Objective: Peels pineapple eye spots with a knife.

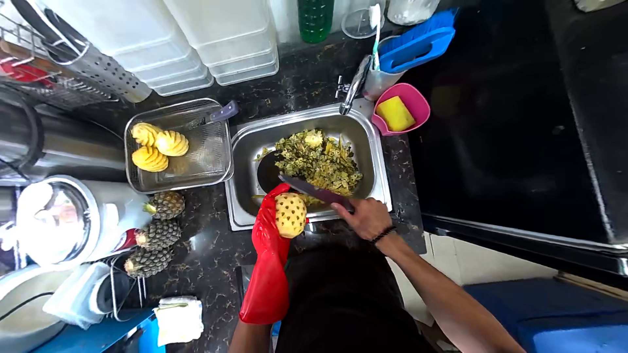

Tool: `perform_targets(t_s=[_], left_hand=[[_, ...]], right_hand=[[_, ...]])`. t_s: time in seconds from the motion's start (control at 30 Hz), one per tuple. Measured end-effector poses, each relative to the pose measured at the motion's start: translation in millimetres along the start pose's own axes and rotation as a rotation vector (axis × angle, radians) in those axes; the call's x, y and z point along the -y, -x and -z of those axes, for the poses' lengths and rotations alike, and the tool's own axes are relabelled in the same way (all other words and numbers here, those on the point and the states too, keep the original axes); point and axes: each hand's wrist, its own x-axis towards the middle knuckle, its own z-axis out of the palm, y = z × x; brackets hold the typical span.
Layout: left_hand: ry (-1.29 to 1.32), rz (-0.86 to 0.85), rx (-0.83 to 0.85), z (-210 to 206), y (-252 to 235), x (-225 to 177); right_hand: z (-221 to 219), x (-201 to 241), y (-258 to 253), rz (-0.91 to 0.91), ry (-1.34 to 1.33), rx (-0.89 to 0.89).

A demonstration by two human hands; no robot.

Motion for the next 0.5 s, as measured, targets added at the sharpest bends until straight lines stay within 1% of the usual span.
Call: perform_targets(t_s=[0.03, 0.07, 0.1, 0.13, 0.17, 0.2, 0.27, 0.37, 0.4, 0.43, 0.47, 0.5], left_hand=[[0.136, 0.011, 0.169, 5, 1, -10], [0.308, 0.048, 0.333, 9, -2, -15], [0.477, 0.110, 0.415, 11, -6, -14], [0.606, 0.184, 0.385, 10, -10, -10], [0.686, 0.244, 0.318, 8, -12, -8], [0.720, 0.275, 0.301, 7, -16, -6], [0.694, 0.274, 0.285, 4, -20, -5], [0.543, 0.239, 0.101, -6, -13, -1], [0.492, 0.212, 0.082, -8, -11, 1], [0.469, 0.161, 0.120, -6, -12, 9], [0.447, 0.059, 0.234, 3, -16, 23], [0.409, -0.091, 0.403, 16, -28, 42]], right_hand=[[-3, -12, -6, -0.054, -0.054, 0.020], [-8, -23, -13, -0.119, -0.162, 0.062], [-16, -34, -20, -0.186, -0.318, 0.110], [-23, -41, -23, -0.233, -0.442, 0.146], [-26, -42, -23, -0.236, -0.498, 0.166], [-25, -38, -21, -0.178, -0.473, 0.161], [-13, -16, -13, 0.001, -0.357, 0.132], [-1, 20, 0, 0.202, -0.242, 0.101], [4, 30, 2, 0.240, -0.211, 0.097], [7, 38, 3, 0.272, -0.176, 0.088], [10, 44, 4, 0.301, -0.133, 0.078], [14, 50, 6, 0.324, -0.080, 0.075]])
